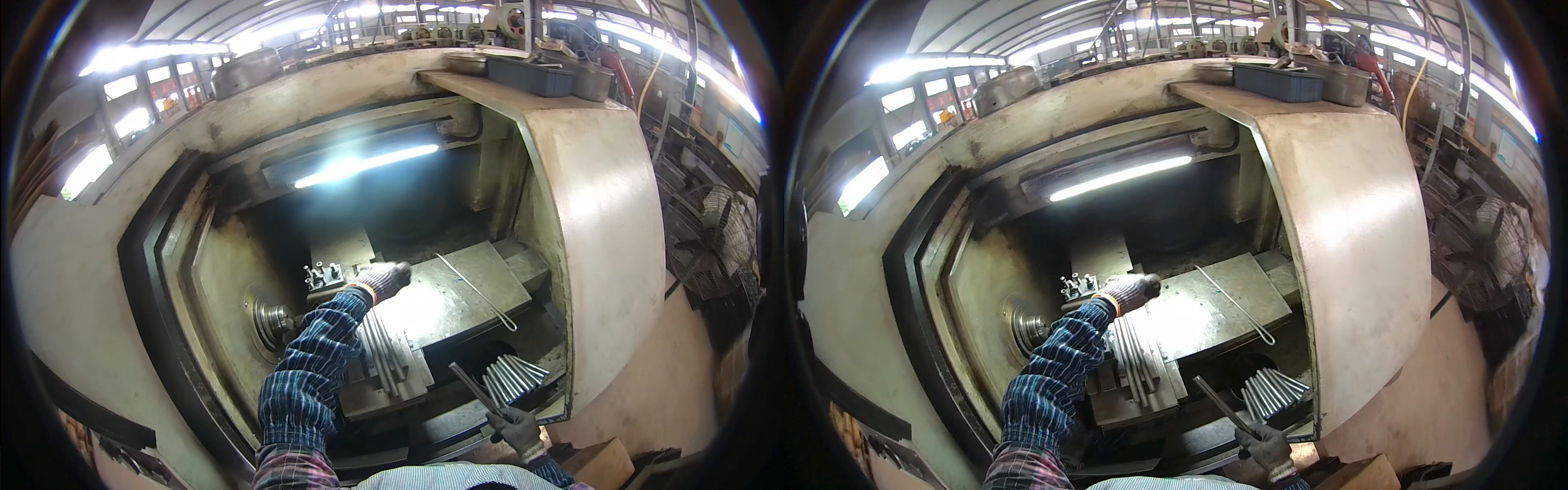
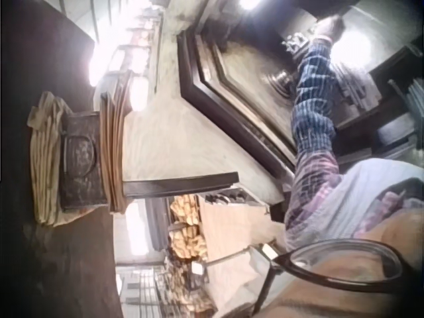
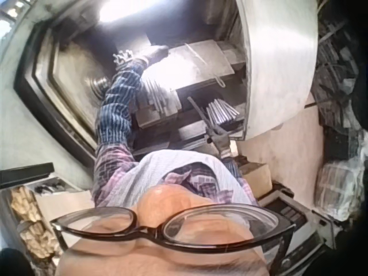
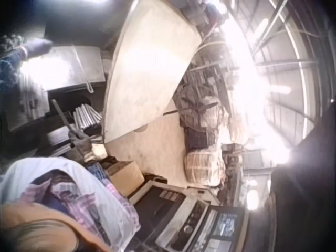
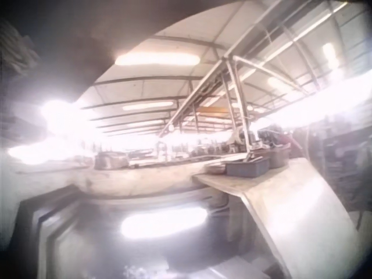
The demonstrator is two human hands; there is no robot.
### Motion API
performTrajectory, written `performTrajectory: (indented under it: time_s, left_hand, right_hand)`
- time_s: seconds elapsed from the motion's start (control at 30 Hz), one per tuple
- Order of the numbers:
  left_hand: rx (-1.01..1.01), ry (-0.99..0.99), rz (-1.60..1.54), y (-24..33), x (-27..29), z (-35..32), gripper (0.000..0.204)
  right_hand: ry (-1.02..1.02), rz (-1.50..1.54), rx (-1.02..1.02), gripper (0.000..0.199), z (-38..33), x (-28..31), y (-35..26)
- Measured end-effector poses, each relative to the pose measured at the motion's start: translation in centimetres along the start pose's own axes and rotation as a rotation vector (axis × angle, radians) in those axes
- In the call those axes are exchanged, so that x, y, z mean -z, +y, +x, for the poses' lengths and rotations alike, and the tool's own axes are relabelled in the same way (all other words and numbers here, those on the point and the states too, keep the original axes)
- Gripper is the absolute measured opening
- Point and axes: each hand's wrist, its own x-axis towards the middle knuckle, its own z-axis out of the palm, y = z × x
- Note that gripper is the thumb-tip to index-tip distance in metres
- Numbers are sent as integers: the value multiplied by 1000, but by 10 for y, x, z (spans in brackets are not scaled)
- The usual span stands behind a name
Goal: The person operates a CNC lathe in a workshop, repeatedly loading metal rods into the chuck, closing the door, and starting the machine. After each cycle, the person removes the finished metal parts and places them into a collection bin.
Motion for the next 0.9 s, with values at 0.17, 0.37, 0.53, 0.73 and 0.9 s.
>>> performTrajectory:
  time_s: [0.17, 0.37, 0.53, 0.73, 0.9]
  left_hand:
    - [-141, 926, -248, 47, 78, -71, 33]
    - [-41, 1283, -1168, 103, 100, -267, 41]
    - [317, 1346, -1402, 125, 70, -400, 51]
    - [1033, 1599, -866, 154, 54, -510, 37]
    - [1157, 1808, -490, 139, 34, -572, 43]
  right_hand:
    - [37, -82, 159, 28, 49, -28, -60]
    - [168, -676, 557, 38, 159, -99, -142]
    - [139, -1096, 784, 42, 264, -160, -167]
    - [-158, -1161, 600, 45, 247, -200, -221]
    - [-292, -1097, 712, 43, 247, -236, -246]
